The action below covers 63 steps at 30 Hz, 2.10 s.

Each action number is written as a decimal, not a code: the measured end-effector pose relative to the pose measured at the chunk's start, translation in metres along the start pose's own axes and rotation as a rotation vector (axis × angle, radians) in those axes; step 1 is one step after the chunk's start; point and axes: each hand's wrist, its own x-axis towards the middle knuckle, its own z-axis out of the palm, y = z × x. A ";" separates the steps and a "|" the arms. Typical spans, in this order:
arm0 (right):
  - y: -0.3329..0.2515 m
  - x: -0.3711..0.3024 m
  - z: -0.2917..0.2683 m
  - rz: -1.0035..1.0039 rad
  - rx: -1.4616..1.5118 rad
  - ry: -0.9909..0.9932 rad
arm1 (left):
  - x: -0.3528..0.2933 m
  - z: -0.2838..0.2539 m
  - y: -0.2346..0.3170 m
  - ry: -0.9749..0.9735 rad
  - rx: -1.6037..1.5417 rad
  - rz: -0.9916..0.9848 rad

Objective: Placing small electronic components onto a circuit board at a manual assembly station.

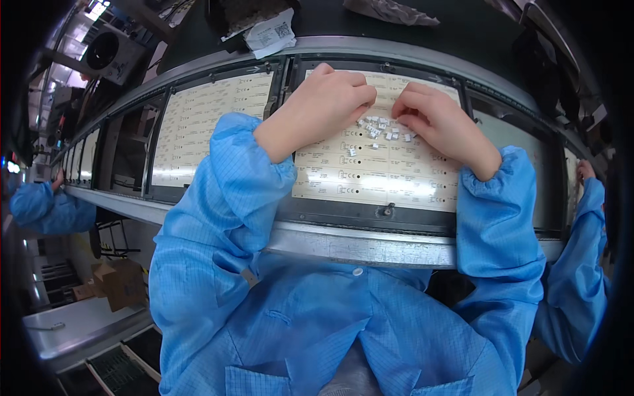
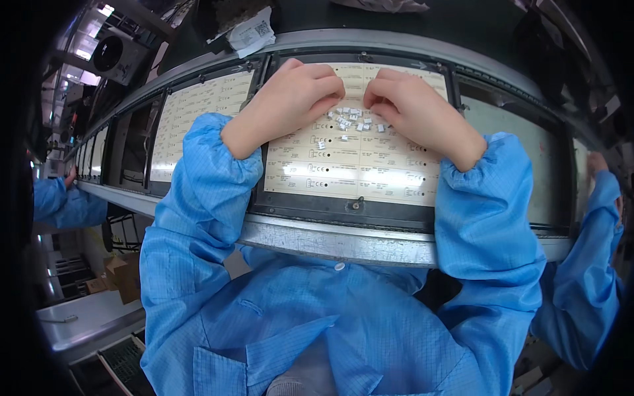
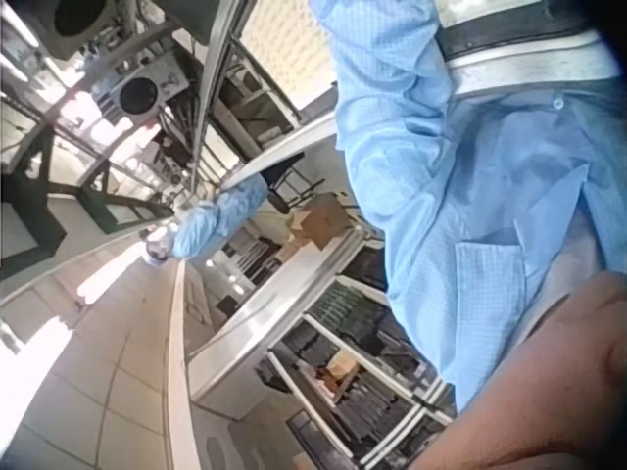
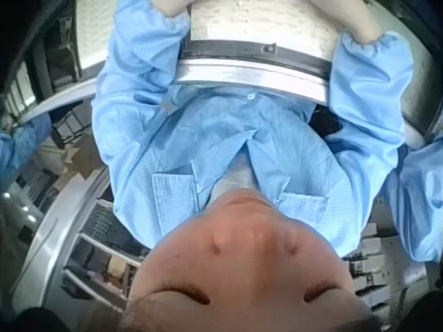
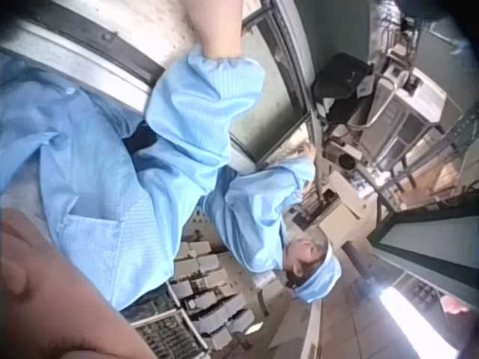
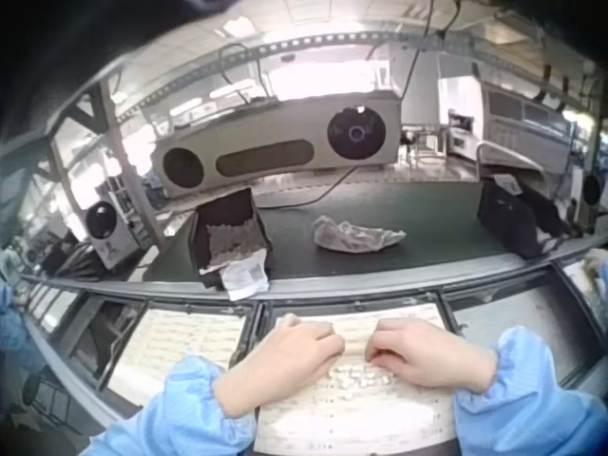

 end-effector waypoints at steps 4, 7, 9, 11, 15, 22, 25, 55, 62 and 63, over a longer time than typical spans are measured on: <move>0.011 0.000 -0.005 -0.117 -0.131 0.110 | 0.000 -0.012 -0.010 0.064 -0.165 -0.134; 0.012 0.000 -0.009 0.043 0.003 0.295 | 0.000 -0.015 -0.027 0.062 -0.339 -0.267; 0.031 0.000 -0.015 -0.070 -0.111 0.326 | 0.007 -0.015 -0.036 0.053 -0.374 -0.319; 0.042 -0.001 -0.016 -0.151 -0.220 0.345 | 0.014 -0.009 -0.040 0.068 -0.297 -0.263; 0.040 -0.006 -0.024 -0.012 -0.192 0.293 | 0.023 -0.003 -0.044 0.088 -0.108 -0.199; 0.052 -0.007 -0.022 -0.049 -0.163 0.305 | 0.020 0.006 -0.046 0.107 -0.115 -0.259; 0.053 -0.008 -0.024 -0.043 -0.153 0.307 | 0.021 0.012 -0.048 0.131 -0.112 -0.225; 0.060 -0.007 -0.025 0.018 -0.157 0.349 | 0.031 0.018 -0.047 0.152 0.088 -0.046; 0.045 0.016 -0.015 0.253 0.003 0.256 | 0.005 0.006 -0.036 0.164 -0.028 -0.217; 0.038 0.020 -0.009 0.297 0.027 0.278 | -0.001 0.001 -0.030 0.193 -0.004 -0.218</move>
